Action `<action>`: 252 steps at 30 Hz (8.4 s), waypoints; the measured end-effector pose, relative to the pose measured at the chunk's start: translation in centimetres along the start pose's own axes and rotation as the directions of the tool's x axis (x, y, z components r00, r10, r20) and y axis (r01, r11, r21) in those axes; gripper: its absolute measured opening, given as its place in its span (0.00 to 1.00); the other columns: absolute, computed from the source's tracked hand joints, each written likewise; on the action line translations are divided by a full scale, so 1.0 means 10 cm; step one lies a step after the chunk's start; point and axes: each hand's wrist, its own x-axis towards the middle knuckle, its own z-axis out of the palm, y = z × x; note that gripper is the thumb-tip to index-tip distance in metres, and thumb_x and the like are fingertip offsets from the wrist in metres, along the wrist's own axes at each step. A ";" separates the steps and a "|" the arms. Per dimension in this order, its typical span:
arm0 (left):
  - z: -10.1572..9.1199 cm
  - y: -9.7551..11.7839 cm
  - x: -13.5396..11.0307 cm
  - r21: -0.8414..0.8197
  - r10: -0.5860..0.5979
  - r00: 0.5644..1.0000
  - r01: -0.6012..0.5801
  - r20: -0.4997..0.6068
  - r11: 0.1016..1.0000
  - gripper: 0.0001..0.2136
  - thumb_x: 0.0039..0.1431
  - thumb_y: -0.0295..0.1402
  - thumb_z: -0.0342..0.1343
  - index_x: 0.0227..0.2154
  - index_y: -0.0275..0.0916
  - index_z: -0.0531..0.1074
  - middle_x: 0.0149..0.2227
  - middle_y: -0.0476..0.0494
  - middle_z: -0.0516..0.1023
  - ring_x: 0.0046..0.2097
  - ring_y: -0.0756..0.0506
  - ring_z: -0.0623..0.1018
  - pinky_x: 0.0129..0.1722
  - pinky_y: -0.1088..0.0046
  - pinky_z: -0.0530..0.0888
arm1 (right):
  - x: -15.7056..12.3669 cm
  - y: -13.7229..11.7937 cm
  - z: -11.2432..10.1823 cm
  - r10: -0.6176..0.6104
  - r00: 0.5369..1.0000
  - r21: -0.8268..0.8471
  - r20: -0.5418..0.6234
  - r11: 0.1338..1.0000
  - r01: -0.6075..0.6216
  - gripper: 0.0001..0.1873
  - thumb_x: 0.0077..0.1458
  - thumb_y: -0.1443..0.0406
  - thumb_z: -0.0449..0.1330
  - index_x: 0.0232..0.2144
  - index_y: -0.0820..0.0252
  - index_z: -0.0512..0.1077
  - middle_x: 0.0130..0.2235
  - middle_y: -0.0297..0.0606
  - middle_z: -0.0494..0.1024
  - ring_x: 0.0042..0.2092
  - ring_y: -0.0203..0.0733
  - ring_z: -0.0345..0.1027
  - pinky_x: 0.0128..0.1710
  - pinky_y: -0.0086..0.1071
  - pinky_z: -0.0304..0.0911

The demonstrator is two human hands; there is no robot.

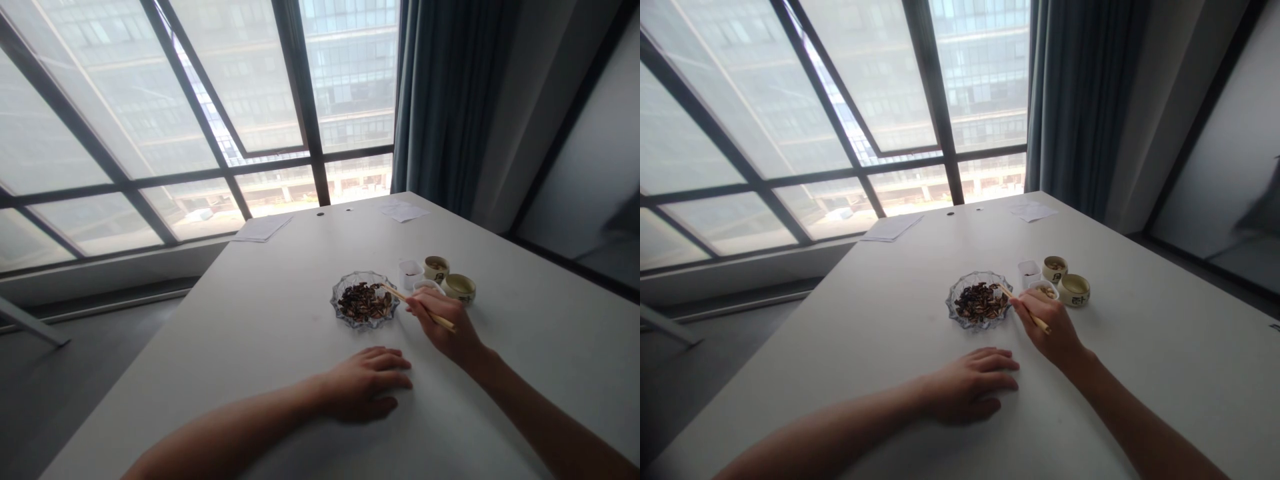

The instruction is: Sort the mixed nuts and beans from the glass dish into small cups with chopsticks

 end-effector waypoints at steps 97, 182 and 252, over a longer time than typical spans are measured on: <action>-0.02 0.02 0.00 -0.007 -0.011 1.000 0.011 0.005 1.000 0.19 0.70 0.36 0.60 0.61 0.44 0.72 0.68 0.35 0.74 0.71 0.33 0.70 0.73 0.53 0.64 | -0.04 0.13 -0.05 0.388 0.918 0.331 -0.076 0.879 -0.344 0.26 0.67 0.43 0.62 0.29 0.56 0.81 0.25 0.40 0.84 0.25 0.45 0.82 0.26 0.34 0.79; 0.01 -0.01 0.01 0.010 0.018 1.000 -0.018 -0.017 1.000 0.18 0.70 0.34 0.60 0.61 0.43 0.73 0.67 0.35 0.74 0.71 0.33 0.70 0.73 0.54 0.64 | -0.10 0.25 0.11 0.412 0.910 0.316 -0.057 0.872 -0.375 0.27 0.66 0.44 0.64 0.27 0.58 0.80 0.28 0.42 0.86 0.27 0.45 0.83 0.28 0.33 0.80; 0.00 0.00 0.00 -0.003 0.005 1.000 -0.005 -0.002 1.000 0.19 0.70 0.35 0.60 0.61 0.43 0.72 0.67 0.35 0.74 0.71 0.33 0.70 0.74 0.54 0.63 | -0.08 0.23 0.08 0.301 0.952 0.259 0.062 0.916 -0.307 0.25 0.68 0.45 0.62 0.29 0.54 0.83 0.32 0.42 0.85 0.34 0.48 0.80 0.30 0.38 0.79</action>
